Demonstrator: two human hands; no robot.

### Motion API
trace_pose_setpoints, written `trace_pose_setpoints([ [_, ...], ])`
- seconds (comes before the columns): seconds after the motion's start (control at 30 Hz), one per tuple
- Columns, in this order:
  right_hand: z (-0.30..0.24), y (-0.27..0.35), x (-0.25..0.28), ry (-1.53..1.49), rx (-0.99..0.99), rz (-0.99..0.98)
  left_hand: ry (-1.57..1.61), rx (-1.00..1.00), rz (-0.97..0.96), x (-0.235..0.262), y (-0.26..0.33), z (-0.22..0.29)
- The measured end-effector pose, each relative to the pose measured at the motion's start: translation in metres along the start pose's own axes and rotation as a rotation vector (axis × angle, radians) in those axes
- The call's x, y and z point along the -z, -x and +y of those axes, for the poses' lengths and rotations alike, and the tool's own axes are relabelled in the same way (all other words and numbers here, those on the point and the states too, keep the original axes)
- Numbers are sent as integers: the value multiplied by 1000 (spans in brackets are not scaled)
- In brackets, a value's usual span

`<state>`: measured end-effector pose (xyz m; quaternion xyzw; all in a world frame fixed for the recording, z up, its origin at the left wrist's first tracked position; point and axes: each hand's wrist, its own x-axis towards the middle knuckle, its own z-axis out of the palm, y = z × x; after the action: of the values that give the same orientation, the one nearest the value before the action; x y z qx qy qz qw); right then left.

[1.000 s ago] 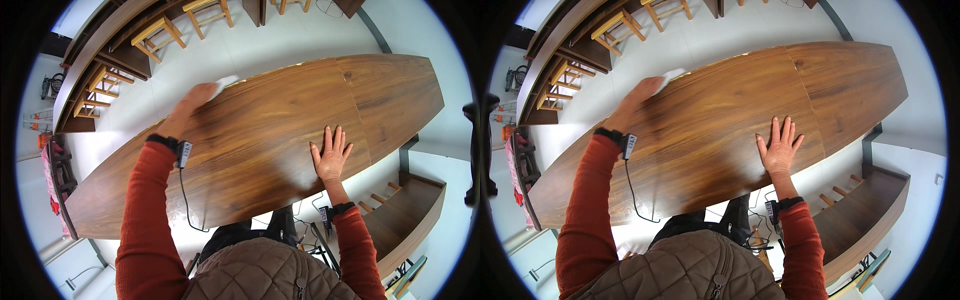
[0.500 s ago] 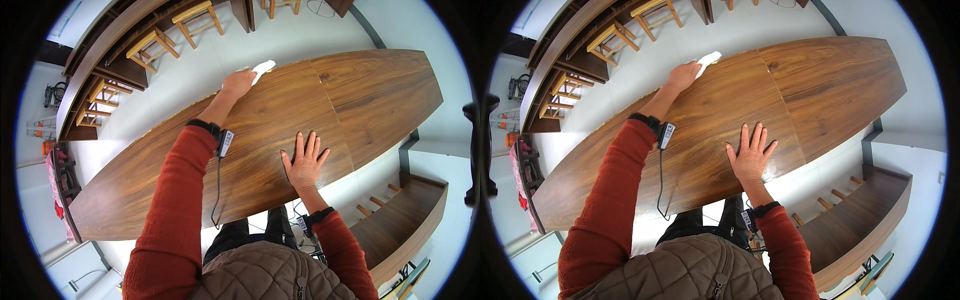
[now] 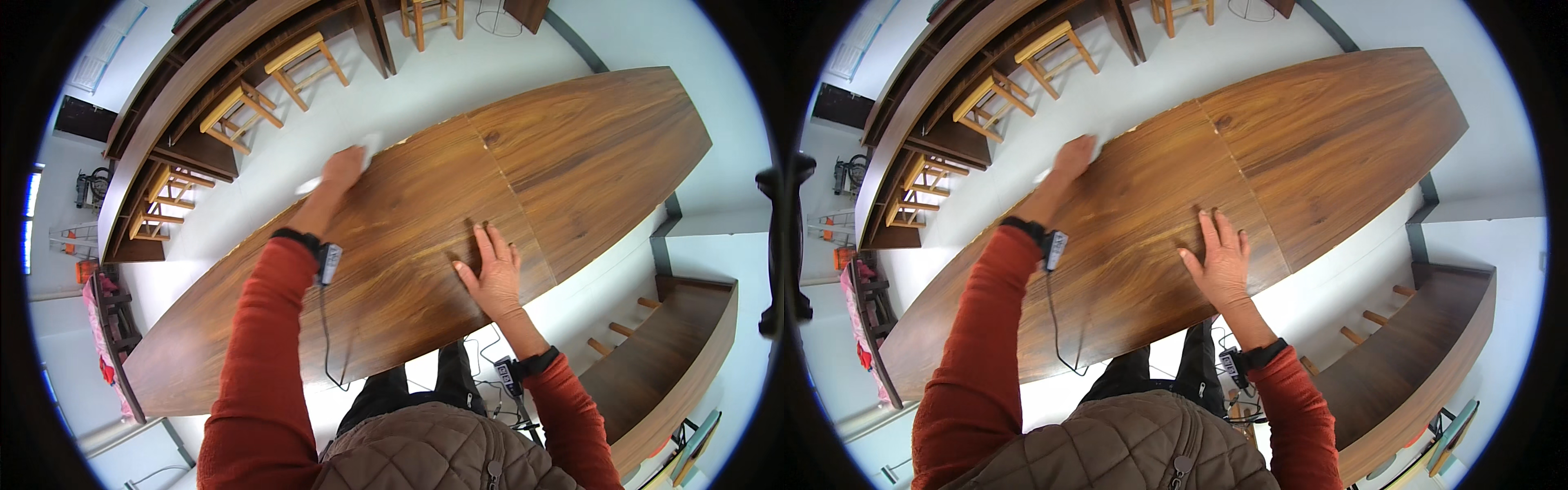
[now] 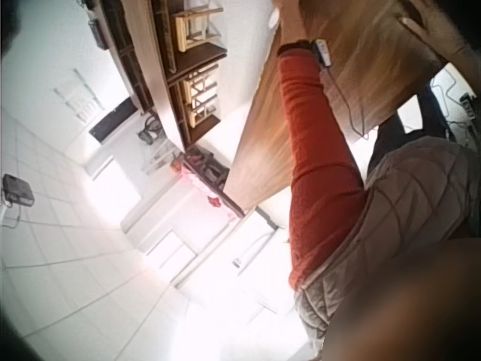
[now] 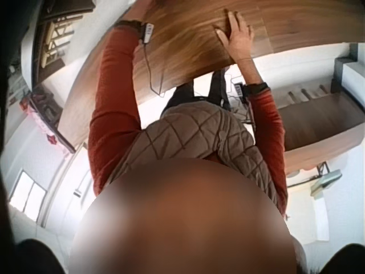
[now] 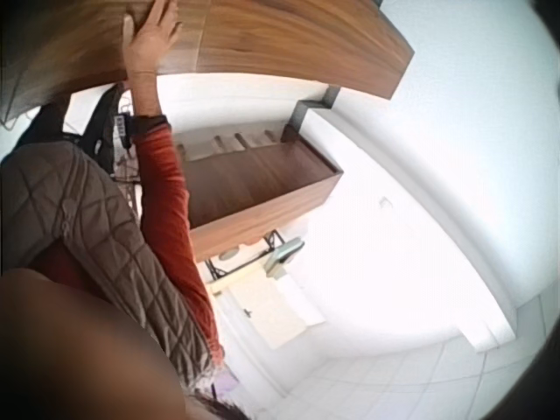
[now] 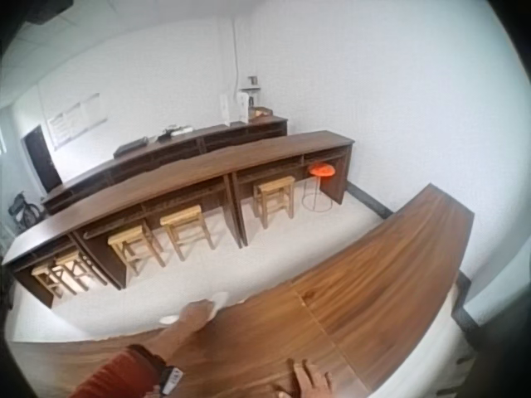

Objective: The person wipes a large wooden table with a white cloth, moving systematically across the surface and along the edges. The person uses both hands to stabilize and wipe the table, covering the entire top area.

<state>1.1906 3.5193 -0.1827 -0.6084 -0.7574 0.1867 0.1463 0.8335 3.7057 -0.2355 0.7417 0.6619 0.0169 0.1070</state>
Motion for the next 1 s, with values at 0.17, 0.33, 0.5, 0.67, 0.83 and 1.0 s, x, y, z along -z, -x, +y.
trace_pose_setpoints([
  [0.17,66,-33,32,247,83,84,263,52,65,-16,-50,96],
  [0.33,96,-44,30,377,87,-87,275,69,40,0,-10,32],
  [0.5,93,-43,29,454,77,-91,202,109,-215,7,-39,20],
  [0.67,92,-45,33,424,47,-151,530,43,-5,-16,-132,141],
  [0.83,96,-44,30,368,74,-130,468,-29,-222,-5,-160,171],
  [1.0,96,-45,30,346,101,-90,377,11,-276,14,-98,107],
])
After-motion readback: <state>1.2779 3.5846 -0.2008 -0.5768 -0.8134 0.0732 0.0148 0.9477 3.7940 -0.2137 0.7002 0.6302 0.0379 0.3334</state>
